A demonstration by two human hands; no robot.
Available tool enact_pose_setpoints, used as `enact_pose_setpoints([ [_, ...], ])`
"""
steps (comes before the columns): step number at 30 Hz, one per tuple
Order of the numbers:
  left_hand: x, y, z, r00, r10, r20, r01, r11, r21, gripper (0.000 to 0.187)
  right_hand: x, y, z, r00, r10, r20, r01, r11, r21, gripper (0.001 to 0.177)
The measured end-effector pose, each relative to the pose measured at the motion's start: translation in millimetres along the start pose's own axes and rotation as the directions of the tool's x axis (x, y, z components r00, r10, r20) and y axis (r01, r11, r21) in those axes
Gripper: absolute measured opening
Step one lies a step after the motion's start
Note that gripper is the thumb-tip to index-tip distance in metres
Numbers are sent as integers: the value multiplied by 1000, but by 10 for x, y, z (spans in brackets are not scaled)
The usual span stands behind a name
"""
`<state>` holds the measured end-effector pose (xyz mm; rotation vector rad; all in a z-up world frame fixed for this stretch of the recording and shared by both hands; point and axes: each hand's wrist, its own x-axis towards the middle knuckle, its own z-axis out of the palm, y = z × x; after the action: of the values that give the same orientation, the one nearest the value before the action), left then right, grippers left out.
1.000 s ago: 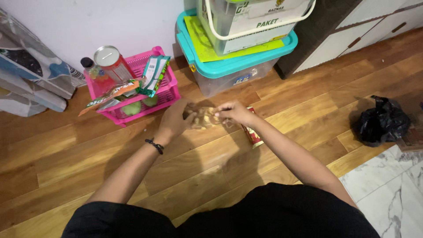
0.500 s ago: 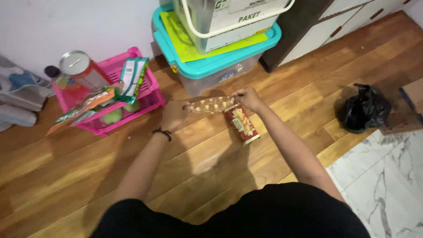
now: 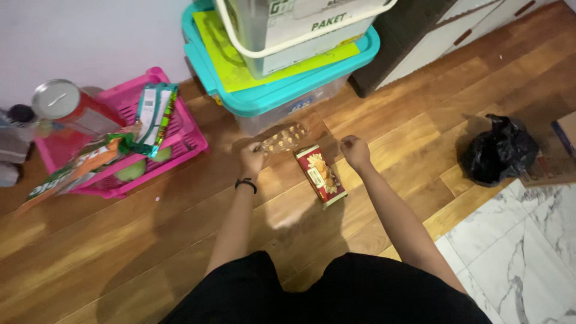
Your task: The person removes various items from a pink plastic basket, including snacks, a can, a bottle, and mangoes, placing them on the floor. Then the person disassembles the pink basket by removing its side panels and handle pieces.
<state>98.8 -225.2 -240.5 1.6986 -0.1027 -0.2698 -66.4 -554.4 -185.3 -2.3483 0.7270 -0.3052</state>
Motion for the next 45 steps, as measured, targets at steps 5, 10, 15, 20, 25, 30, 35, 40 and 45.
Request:
enact_pose_setpoints([
  [5, 137, -165, 156, 981, -180, -78, 180, 984, -10, 17, -177, 105, -39, 1000, -7, 26, 8, 1000, -22, 27],
  [10, 114, -258, 181, 977, -135, -168, 169, 964, 205, 23, -316, 24, -60, 998, -38, 55, 36, 999, 38, 26],
  [15, 92, -287, 159, 994, -56, -92, 90, 898, 431, 30, -424, -173, -84, 995, -75, 67, 75, 997, 6, 26],
  [20, 36, -263, 76, 928, 322, -186, -173, 817, 550, 40, -430, -405, -114, 993, -73, 90, 79, 994, -69, 25],
  [25, -93, -117, -217, 993, 113, -31, -82, 862, 500, 29, -468, -648, -89, 980, -191, 47, 192, 981, -7, 26],
  [30, -364, 369, -918, 931, 348, 106, -341, 732, 590, 31, -441, -1192, -4, 959, -273, 71, 278, 958, -71, 23],
  [35, -961, 1270, -1914, 921, 315, 228, -375, 565, 735, 30, -618, -1827, 201, 952, -184, 244, 165, 982, 94, 25],
  [40, -1575, 2423, -2938, 842, 537, 45, -463, 679, 570, 25, -898, -2469, 585, 877, -449, 171, 455, 891, 2, 23],
  [45, -1846, 3130, -3521, 616, 769, -171, -506, 553, 662, 18, -1104, -2881, 930, 785, -569, 245, 530, 822, 209, 25],
])
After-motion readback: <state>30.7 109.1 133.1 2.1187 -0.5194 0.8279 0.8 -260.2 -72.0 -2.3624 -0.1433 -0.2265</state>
